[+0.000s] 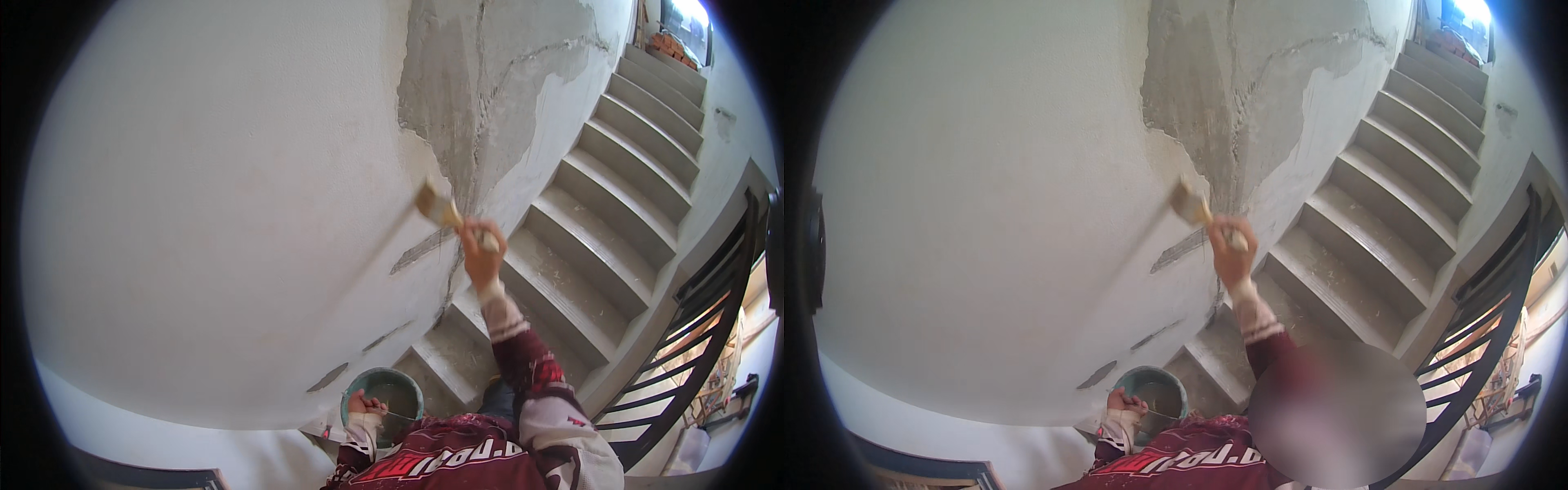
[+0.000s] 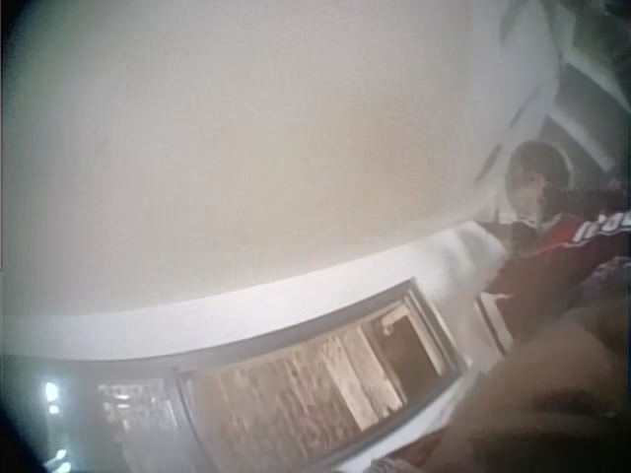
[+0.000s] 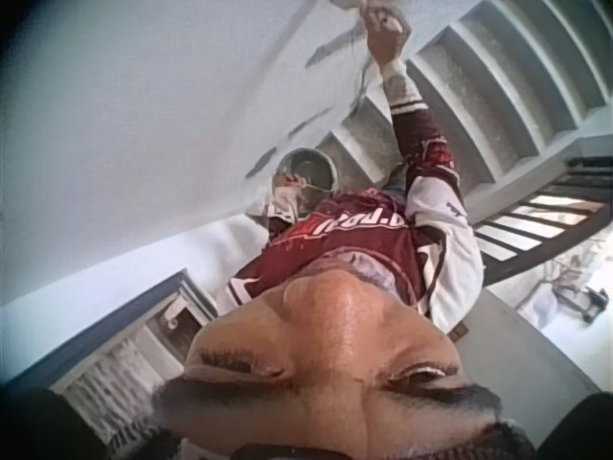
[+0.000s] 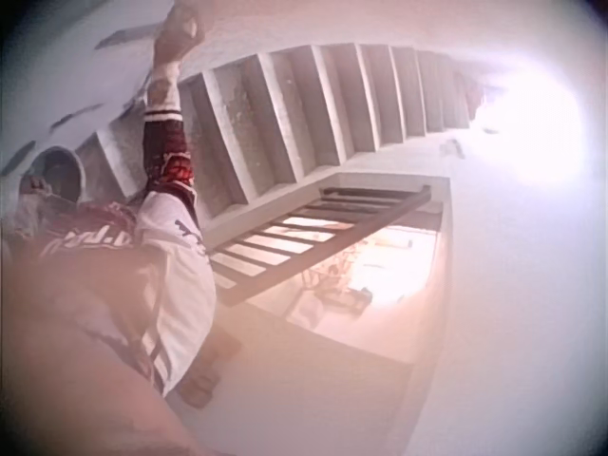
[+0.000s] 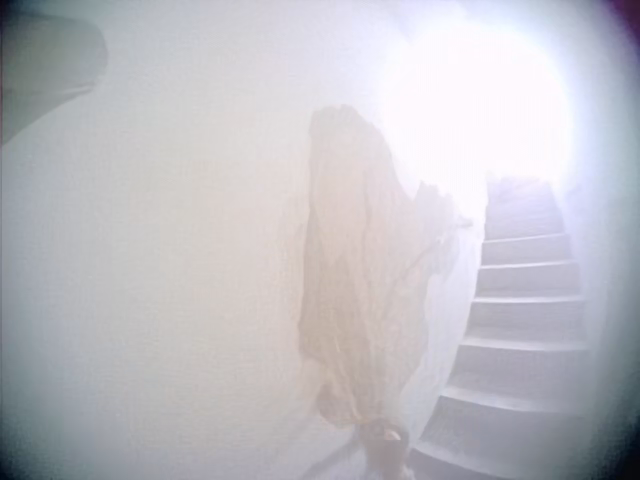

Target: The person applies plaster to a curved wall and spiral staircase using a trowel and a brush. They scoop plaster from a bucket, spread it on the wall, and smooth it with a brush, working methodically along the staircase.

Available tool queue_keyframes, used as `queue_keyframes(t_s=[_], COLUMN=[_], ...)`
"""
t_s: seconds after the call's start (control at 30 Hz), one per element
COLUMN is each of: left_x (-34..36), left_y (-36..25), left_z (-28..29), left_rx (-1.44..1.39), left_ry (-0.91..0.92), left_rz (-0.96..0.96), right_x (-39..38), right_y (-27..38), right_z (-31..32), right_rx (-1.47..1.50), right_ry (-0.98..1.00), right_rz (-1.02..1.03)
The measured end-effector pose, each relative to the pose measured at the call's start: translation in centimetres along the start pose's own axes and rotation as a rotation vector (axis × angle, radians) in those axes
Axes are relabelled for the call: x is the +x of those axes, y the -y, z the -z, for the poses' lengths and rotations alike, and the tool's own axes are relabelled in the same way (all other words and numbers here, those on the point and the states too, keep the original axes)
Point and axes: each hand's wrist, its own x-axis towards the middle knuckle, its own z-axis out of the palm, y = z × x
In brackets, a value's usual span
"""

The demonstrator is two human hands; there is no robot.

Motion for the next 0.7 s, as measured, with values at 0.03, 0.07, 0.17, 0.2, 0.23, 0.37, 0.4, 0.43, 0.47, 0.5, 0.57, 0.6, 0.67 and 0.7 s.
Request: queue_keyframes(t_s=[0.03, 0.07, 0.17, 0.2, 0.23, 0.37, 0.4, 0.43, 0.47, 0.5, 0.57, 0.6, 0.67, 0.7], left_x=[0.3, 0.3, 0.3, -0.2, -1.1, -3.5, -3.8, -4.1, -4.6, -5.2, -5.7, -5.6, -5.5, -5.7], left_y=[-0.4, -0.8, -0.6, 0.0, 0.5, 0.6, 0.6, 0.8, 0.7, 0.8, 0.4, 1.1, 2.0, 2.1], left_z=[0.3, 0.6, -0.5, -1.3, -2.2, -4.1, -4.3, -4.7, -5.1, -5.2, -5.7, -6.4, -7.7, -8.0], left_rx=[0.03, 0.043, 0.115, 0.125, 0.136, 0.151, 0.15, 0.168, 0.176, 0.179, 0.174, 0.177, 0.189, 0.202], left_ry=[0.022, -0.004, 0.023, 0.032, 0.039, 0.125, 0.165, 0.164, 0.166, 0.168, 0.165, 0.173, 0.196, 0.196], left_rz=[-0.054, -0.068, -0.064, -0.05, -0.037, -0.008, -0.005, 0.01, 0.002, -0.007, 0.001, 0.012, 0.018, 0.034], right_x=[-3.6, -7.5, -17.3, -19.9, -22.7, -30.5, -31.2, -31.7, -31.9, -31.6, -29.4, -28.4, -28.7, -28.3], right_y=[-0.1, 0.2, 0.9, 0.1, -0.8, -3.7, -3.8, -4.0, -3.8, -2.7, -0.3, 0.3, -0.8, -0.1], right_z=[0.8, 1.3, 2.7, 3.2, 3.7, 4.7, 5.0, 5.4, 5.2, 4.9, 4.3, 5.0, 6.1, 6.3], right_rx=[-0.047, -0.079, -0.127, -0.153, -0.223, -0.372, -0.369, -0.369, -0.359, -0.338, -0.268, -0.26, -0.284, -0.27], right_ry=[-0.007, 0.052, 0.454, 0.647, 0.8, 1.194, 1.211, 1.227, 1.242, 1.104, 1.082, 1.066, 1.058, 0.965], right_rz=[-0.115, -0.133, -0.415, -0.52, -0.609, -0.592, -0.586, -0.58, -0.572, -0.486, -0.42, -0.387, -0.451, -0.466])
